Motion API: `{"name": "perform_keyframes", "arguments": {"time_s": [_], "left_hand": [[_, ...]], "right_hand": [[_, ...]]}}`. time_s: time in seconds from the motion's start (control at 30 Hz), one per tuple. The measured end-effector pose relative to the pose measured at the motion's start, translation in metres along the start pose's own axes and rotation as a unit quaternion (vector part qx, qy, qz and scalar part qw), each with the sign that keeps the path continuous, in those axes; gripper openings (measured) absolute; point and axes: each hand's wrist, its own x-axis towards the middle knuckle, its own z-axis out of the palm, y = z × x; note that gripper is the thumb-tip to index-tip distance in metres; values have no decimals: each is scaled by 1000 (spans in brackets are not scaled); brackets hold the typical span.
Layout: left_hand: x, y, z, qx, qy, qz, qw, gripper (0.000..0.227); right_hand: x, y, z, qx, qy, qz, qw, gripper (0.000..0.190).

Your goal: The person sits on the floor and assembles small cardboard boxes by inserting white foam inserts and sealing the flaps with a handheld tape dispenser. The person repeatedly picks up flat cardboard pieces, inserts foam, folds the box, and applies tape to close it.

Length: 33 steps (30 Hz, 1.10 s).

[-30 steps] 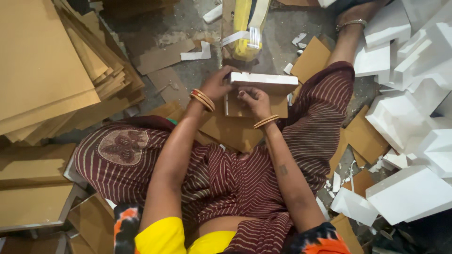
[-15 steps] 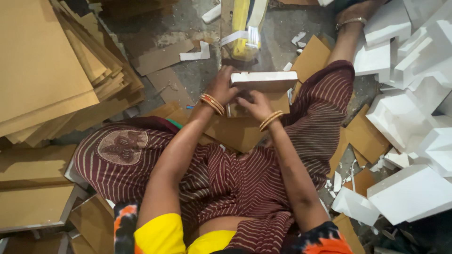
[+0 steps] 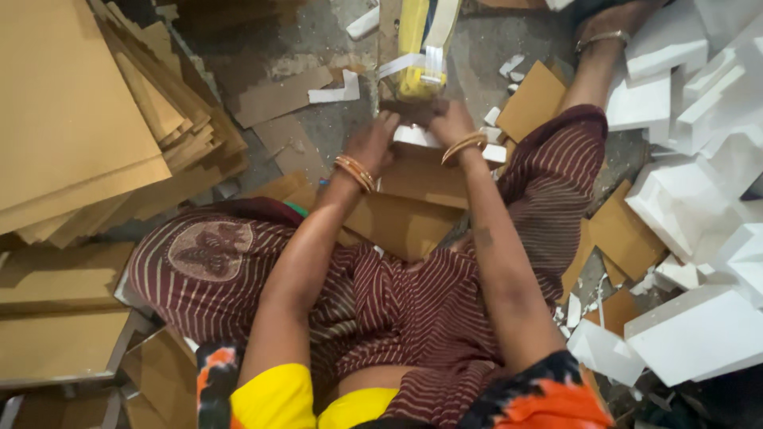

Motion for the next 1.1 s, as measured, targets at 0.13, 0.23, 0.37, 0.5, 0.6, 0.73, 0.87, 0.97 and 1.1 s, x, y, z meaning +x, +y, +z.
{"name": "perform_keyframes", "arguments": {"time_s": [0.13,0.23,0.37,0.5,0.6,0.73,0.87,0.97,1.1], "left_hand": [[7,11,-11,-4,15,-6,1000,52],[0,24,-13,19,4,7,1000,41],[1,38,-20,10,-6,27,1000,39],[2,39,-24,-14,-15,41,999,37],[-3,40,-23,-2,-16,36,999,36],[3,36,-22,-12,8,46,999,34],[0,40,-22,21,-28,15,999,35],[3,52,-33,0,1,43,999,47],[5,80,-58,-147,62,-21,987,80]], "right_hand": [[25,26,3,58,-85,43,994,35],[24,53,1,-55,-132,41,989,36],[19,77,-5,-105,-170,55,978,41],[14,74,-9,-138,-212,-56,966,35],[4,46,-14,-389,-184,-43,902,36],[-37,1,-37,-80,-34,30,996,46],[-91,-29,-40,-77,-87,-57,992,62],[-121,-37,-45,-187,5,-131,974,59],[-153,-34,-60,-46,171,-92,980,46]]}}
